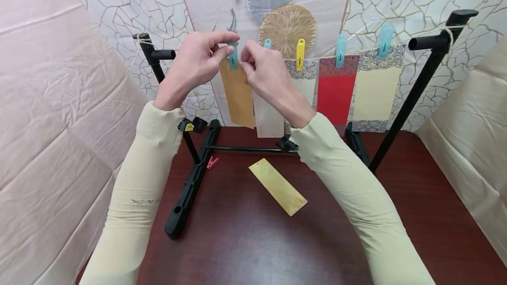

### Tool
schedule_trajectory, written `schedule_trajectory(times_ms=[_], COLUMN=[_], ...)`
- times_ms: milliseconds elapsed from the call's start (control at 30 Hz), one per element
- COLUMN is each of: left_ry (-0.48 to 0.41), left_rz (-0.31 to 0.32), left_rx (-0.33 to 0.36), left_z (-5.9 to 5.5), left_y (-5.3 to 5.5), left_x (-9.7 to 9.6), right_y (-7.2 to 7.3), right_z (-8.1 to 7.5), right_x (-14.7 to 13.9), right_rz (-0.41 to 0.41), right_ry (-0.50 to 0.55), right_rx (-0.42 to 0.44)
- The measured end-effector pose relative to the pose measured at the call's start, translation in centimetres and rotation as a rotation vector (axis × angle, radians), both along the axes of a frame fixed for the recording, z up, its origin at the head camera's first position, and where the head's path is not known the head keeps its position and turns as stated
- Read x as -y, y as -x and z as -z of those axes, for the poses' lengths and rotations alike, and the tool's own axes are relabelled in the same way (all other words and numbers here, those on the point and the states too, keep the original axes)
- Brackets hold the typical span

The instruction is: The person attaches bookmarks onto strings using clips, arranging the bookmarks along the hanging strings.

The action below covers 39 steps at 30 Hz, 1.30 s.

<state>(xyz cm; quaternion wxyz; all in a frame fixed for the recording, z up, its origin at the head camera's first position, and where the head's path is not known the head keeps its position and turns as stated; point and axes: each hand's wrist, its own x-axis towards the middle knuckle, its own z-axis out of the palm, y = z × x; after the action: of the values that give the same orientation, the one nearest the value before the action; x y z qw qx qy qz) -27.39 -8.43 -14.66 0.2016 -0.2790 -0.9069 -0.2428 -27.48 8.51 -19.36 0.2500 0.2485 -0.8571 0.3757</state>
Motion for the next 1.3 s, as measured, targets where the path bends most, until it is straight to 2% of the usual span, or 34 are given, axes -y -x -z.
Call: schedule_trajectory(times_ms=[233,367,467,567,700,833,933,1033,1233,1300], left_ry=[0.034,0.025,0.01,0.003,-0.013,-0.053,-0.081,-0.111,-0.142,-0.16], left_rz=[-0.009,-0.017,-0.012,-0.04,-0.096,-0.149,-0.17,-0.163,-0.122,-0.117], left_rx=[0.027,0.026,0.029,0.049,0.071,0.063,0.029,-0.01,-0.137,-0.144], left_z=[0.0,0.0,0.0,0.0,0.0,-0.1,0.0,0.1,1.3,1.8], left_y=[-0.1,-0.2,-0.2,-0.3,-0.6,-1.0,-1.5,-1.9,-2.9,-3.2], left_x=[-0.2,-0.3,-0.3,-0.3,-0.2,0.1,0.3,0.6,1.2,1.4], right_y=[-0.4,-0.9,-1.4,-2.1,-3.3,-4.1,-4.4,-4.7,-5.3,-5.5], right_z=[0.1,0.1,0.0,-0.1,0.0,0.2,0.6,1.3,3.1,3.8], right_x=[-0.3,-0.3,-0.4,-0.6,-0.7,-0.7,-1.0,-1.5,-2.9,-3.3], right_rz=[0.018,0.021,0.051,0.103,0.126,0.078,0.059,0.057,0.003,-0.005], right_ry=[-0.065,-0.097,-0.133,-0.163,-0.119,-0.055,-0.032,-0.008,0.089,0.112], right_rx=[-0.012,-0.039,-0.074,-0.133,-0.216,-0.262,-0.277,-0.281,-0.294,-0.293])
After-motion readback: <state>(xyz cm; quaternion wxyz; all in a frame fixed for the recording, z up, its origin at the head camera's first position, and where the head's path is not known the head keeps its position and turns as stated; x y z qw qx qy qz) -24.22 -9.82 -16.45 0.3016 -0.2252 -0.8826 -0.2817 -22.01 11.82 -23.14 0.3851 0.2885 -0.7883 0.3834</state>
